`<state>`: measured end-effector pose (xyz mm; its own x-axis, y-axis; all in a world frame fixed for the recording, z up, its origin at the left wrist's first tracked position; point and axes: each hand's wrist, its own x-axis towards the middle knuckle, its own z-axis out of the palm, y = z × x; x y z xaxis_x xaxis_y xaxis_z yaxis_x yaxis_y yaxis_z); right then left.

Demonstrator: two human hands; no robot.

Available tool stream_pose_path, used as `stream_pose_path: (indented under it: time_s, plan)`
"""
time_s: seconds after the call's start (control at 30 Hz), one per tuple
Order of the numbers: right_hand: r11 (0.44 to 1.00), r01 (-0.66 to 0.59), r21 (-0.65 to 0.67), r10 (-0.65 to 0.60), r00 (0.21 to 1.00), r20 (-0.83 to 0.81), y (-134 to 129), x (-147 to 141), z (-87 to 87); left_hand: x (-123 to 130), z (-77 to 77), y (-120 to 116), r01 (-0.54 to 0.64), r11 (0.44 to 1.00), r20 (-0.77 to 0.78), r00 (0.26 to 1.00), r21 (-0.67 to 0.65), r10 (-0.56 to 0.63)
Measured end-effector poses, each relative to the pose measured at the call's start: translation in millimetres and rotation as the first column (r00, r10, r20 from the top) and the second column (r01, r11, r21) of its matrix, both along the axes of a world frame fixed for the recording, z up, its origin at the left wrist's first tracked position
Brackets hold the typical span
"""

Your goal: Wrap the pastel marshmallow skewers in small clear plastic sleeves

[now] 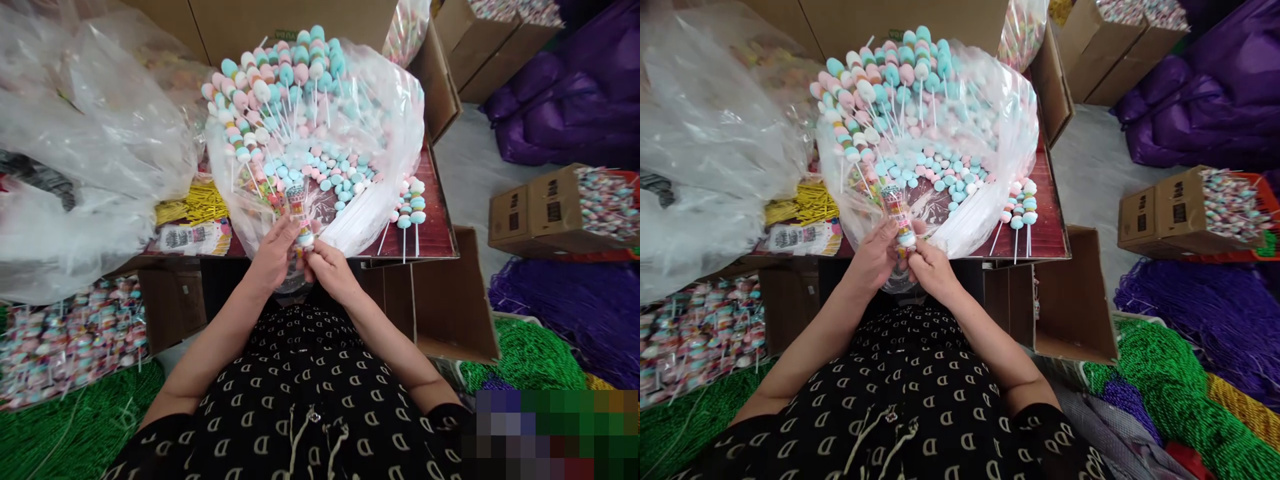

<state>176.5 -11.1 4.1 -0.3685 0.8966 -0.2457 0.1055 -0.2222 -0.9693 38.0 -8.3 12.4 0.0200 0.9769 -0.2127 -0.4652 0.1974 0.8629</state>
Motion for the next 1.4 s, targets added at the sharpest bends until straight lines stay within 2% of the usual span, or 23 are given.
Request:
stream_pose_path:
  time_s: [0.03,0.1,0.2,0.27,0.4,0.53,0.57,0.63,0.7,0.77,0.87,0.93,0.97,1.03,1.1,1.17,1.23,1.3,1.4]
  plan:
    - [0.999,-0.024,-0.038,0.024,1.000,-0.013,-3,-1,-1.9,2,2.1,1,0.006,0.999,0.040,0.999,-0.040,-0.005]
    - [0.993,-0.041,-0.109,0.037,0.998,-0.043,-7,0,-6.2,3,4.5,3,-0.064,0.996,0.063,0.996,-0.062,0.068]
    - [0.985,-0.019,-0.173,0.002,0.995,-0.097,-13,9,-11.6,-2,4.4,7,-0.222,0.975,0.075,0.972,-0.013,0.222]
    - [0.984,-0.004,-0.178,-0.018,0.992,-0.125,-16,15,-13.8,-8,4.0,13,-0.270,0.963,0.058,0.962,0.028,0.268]
    - [0.995,-0.009,-0.099,-0.005,0.990,-0.139,-20,19,-14.8,-12,5.2,16,-0.230,0.970,-0.006,0.973,0.073,0.231]
    - [0.998,0.062,-0.011,-0.063,0.986,-0.154,-21,12,-14.0,0,0.6,1,-0.128,0.989,-0.042,0.990,0.072,0.132]
    - [0.997,0.071,0.003,-0.070,0.985,-0.156,-20,10,-13.7,2,-1.8,-3,-0.096,0.994,-0.076,0.992,0.059,0.100]
    - [0.997,0.068,0.024,-0.063,0.986,-0.156,-19,8,-13.4,1,-6.4,-11,-0.053,0.995,-0.237,0.969,0.079,0.070]
    - [0.997,0.049,0.057,-0.041,0.989,-0.142,-18,8,-13.3,-4,-9.1,-13,-0.042,0.985,-0.469,0.875,0.165,0.116]
    - [0.991,0.044,0.128,-0.033,0.996,-0.087,-18,8,-13.1,-11,-9.9,-12,-0.011,0.959,-0.673,0.709,0.284,0.208]
    - [0.950,0.073,0.303,-0.099,0.992,0.072,-17,6,-12.6,-15,-9.8,-9,0.086,0.904,-0.817,0.469,0.420,0.335]
    - [0.918,0.089,0.385,-0.155,0.977,0.144,-17,3,-12.0,-13,-9.4,-10,0.123,0.883,-0.838,0.399,0.453,0.374]
    - [0.911,0.092,0.401,-0.166,0.974,0.154,-16,2,-11.7,-13,-9.1,-11,0.126,0.885,-0.840,0.398,0.449,0.369]
    - [0.916,0.087,0.391,-0.146,0.981,0.125,-15,0,-10.7,-13,-7.9,-15,0.118,0.914,-0.833,0.468,0.388,0.294]
    - [0.928,0.083,0.363,-0.111,0.992,0.056,-14,0,-9.7,-16,-6.3,-19,0.100,0.951,-0.769,0.616,0.293,0.172]
    - [0.937,0.086,0.340,-0.088,0.996,-0.009,-14,1,-9.1,-21,-4.1,-20,0.048,0.972,-0.595,0.797,0.231,0.102]
    - [0.940,0.093,0.330,-0.084,0.996,-0.041,-15,0,-9.1,-24,-0.3,-17,-0.027,0.980,-0.367,0.925,0.199,0.100]
    - [0.942,0.089,0.324,-0.080,0.996,-0.042,-16,-1,-9.7,-24,5.9,-11,-0.057,0.985,-0.199,0.976,0.164,0.089]
    - [0.947,0.074,0.314,-0.068,0.997,-0.028,-19,-3,-11.1,-19,16.6,-2,-0.030,0.991,-0.089,0.995,0.129,0.042]
